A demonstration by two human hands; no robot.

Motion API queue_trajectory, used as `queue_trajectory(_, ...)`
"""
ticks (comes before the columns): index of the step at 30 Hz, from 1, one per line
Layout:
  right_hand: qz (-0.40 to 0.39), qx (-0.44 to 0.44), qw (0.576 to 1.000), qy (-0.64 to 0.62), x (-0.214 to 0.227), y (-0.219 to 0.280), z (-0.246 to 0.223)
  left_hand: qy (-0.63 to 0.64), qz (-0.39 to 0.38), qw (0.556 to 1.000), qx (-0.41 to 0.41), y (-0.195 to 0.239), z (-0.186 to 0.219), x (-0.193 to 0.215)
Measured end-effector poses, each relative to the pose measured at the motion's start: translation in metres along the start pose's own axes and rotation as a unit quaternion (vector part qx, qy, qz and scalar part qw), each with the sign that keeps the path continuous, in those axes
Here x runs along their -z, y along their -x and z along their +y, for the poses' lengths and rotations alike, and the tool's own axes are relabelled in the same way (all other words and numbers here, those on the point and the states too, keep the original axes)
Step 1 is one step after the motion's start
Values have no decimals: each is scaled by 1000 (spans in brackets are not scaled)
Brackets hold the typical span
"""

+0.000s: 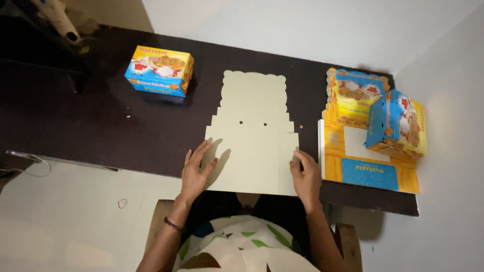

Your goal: Folding and assembling a printed cardboard box for food packaging.

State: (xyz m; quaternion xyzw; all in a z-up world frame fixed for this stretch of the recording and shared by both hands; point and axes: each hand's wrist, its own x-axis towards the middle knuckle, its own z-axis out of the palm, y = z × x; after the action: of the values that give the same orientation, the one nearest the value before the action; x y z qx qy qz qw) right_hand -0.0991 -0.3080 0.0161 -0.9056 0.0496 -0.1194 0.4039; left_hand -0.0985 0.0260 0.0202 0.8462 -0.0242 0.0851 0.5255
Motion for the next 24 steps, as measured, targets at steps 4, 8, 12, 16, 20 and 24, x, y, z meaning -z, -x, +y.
queue_trajectory(4,5,-45,998,-44,-4,-6,8,66,5,997,25,-2,8,6)
queue_trajectory(8,30,-97,993,-63,-6,-2,12,104,43,992,55,-3,5,6)
queue_trajectory(12,65,-132,985,-92,-8,1,22,-80,41,995,35,-10,-12,6)
queue_trajectory(16,69,-151,982,-93,2,5,-7,-57,21,997,38,-12,-11,2)
queue_trajectory(20,69,-152,980,-103,4,7,-14,32,24,995,91,-13,-6,6)
queue_trajectory(24,59,-134,985,-91,-2,2,-9,338,63,939,29,-19,-23,-13)
